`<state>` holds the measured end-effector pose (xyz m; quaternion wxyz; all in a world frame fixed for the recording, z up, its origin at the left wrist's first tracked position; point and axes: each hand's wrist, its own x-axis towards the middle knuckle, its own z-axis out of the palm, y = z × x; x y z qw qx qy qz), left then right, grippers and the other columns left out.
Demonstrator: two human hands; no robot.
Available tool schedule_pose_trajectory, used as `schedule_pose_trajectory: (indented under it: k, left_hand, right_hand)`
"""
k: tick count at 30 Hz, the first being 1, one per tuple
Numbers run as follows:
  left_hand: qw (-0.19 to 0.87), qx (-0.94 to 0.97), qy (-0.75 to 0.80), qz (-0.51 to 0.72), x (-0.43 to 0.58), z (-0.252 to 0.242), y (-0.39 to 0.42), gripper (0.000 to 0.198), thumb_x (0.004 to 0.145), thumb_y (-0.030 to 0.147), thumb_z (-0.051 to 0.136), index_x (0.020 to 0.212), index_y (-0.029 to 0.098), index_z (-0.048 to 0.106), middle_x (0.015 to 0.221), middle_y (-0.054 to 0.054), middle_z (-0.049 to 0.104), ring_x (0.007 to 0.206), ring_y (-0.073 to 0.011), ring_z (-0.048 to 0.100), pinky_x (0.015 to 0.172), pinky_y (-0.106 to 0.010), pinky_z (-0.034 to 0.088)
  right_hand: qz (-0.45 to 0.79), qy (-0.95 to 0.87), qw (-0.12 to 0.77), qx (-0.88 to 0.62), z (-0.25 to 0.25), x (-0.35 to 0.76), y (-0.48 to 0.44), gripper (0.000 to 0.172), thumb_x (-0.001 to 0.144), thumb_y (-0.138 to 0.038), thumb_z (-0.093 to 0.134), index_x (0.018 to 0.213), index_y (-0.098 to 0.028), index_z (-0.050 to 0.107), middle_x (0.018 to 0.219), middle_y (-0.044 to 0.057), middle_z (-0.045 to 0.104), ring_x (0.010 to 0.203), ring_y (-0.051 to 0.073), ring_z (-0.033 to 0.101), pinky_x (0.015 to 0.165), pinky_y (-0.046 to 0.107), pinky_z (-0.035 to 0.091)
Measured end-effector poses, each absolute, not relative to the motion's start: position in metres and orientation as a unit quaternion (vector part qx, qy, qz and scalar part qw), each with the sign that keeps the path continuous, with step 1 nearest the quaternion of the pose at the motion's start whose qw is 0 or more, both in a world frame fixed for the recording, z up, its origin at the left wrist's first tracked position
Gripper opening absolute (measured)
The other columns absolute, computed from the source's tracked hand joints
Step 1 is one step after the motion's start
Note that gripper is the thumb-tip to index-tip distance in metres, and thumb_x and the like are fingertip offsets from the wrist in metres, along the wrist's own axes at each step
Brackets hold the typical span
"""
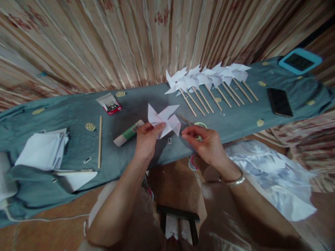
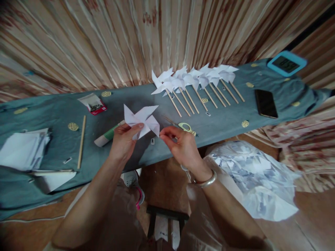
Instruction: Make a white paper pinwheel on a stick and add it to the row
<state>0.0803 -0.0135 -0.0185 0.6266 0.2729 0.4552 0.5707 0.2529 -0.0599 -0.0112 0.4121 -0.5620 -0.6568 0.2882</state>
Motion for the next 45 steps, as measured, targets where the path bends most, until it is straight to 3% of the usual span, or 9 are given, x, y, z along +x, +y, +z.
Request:
schedule_pose_trajectory:
  k: [5, 8, 10, 14, 17, 45]
  left_hand:
    - [0.630, 0.290, 0.464, 0.551, 0.087, -0.020, -0.017, 0.021, 0.054, 0.022, 0.089, 0.069, 0.016, 0.075, 0.068, -0.001, 0.074, 0.061, -0.0127, 0.063, 0.068, -0.028, 0.050]
    - [0.633, 0.309, 0.456, 0.544, 0.091, -0.020, -0.019, 0.019, 0.055, 0.022, 0.088, 0.069, 0.017, 0.076, 0.068, -0.001, 0.074, 0.060, -0.0119, 0.061, 0.065, -0.027, 0.050]
    - [0.634, 0.320, 0.451, 0.542, 0.092, -0.019, -0.021, 0.019, 0.055, 0.022, 0.088, 0.069, 0.018, 0.077, 0.069, -0.001, 0.075, 0.060, -0.0125, 0.061, 0.063, -0.027, 0.050]
    - [0.635, 0.338, 0.447, 0.533, 0.093, -0.016, -0.024, 0.016, 0.056, 0.024, 0.087, 0.069, 0.019, 0.078, 0.071, -0.002, 0.076, 0.060, -0.0134, 0.061, 0.061, -0.027, 0.049]
    - [0.646, 0.347, 0.436, 0.522, 0.093, -0.016, -0.026, 0.017, 0.056, 0.026, 0.088, 0.068, 0.018, 0.078, 0.069, -0.002, 0.075, 0.059, -0.0131, 0.061, 0.061, -0.027, 0.048]
    - [0.650, 0.383, 0.423, 0.503, 0.090, -0.019, -0.028, 0.015, 0.059, 0.026, 0.086, 0.071, 0.020, 0.080, 0.068, -0.002, 0.076, 0.061, -0.0151, 0.063, 0.061, -0.028, 0.050]
  right_hand:
    - [0.343, -0.594, 0.483, -0.544, 0.000, 0.247, -0.061, 0.006, 0.087, -0.027, 0.067, 0.087, -0.022, 0.069, 0.080, 0.000, 0.072, 0.073, 0.016, 0.064, 0.070, 0.030, 0.051]
    - [0.280, -0.632, 0.465, -0.553, 0.006, 0.242, -0.065, 0.005, 0.091, -0.024, 0.062, 0.091, -0.023, 0.067, 0.085, 0.001, 0.071, 0.082, 0.018, 0.066, 0.079, 0.034, 0.053]
    - [0.223, -0.664, 0.447, -0.557, 0.008, 0.240, -0.066, 0.007, 0.092, -0.023, 0.060, 0.092, -0.024, 0.067, 0.100, 0.004, 0.072, 0.098, 0.021, 0.067, 0.090, 0.039, 0.053]
    - [0.172, -0.694, 0.430, -0.552, 0.006, 0.240, -0.063, 0.005, 0.091, -0.023, 0.062, 0.089, -0.025, 0.066, 0.145, 0.007, 0.054, 0.140, 0.029, 0.045, 0.116, 0.051, 0.037]
    - [0.183, -0.693, 0.429, -0.550, 0.001, 0.242, -0.060, 0.004, 0.090, -0.026, 0.063, 0.088, -0.024, 0.066, 0.155, 0.007, 0.044, 0.150, 0.031, 0.031, 0.122, 0.055, 0.028]
    - [0.258, -0.683, 0.406, -0.550, -0.009, 0.251, -0.053, 0.006, 0.091, -0.030, 0.064, 0.090, -0.025, 0.068, 0.153, 0.004, 0.048, 0.148, 0.028, 0.038, 0.121, 0.055, 0.030]
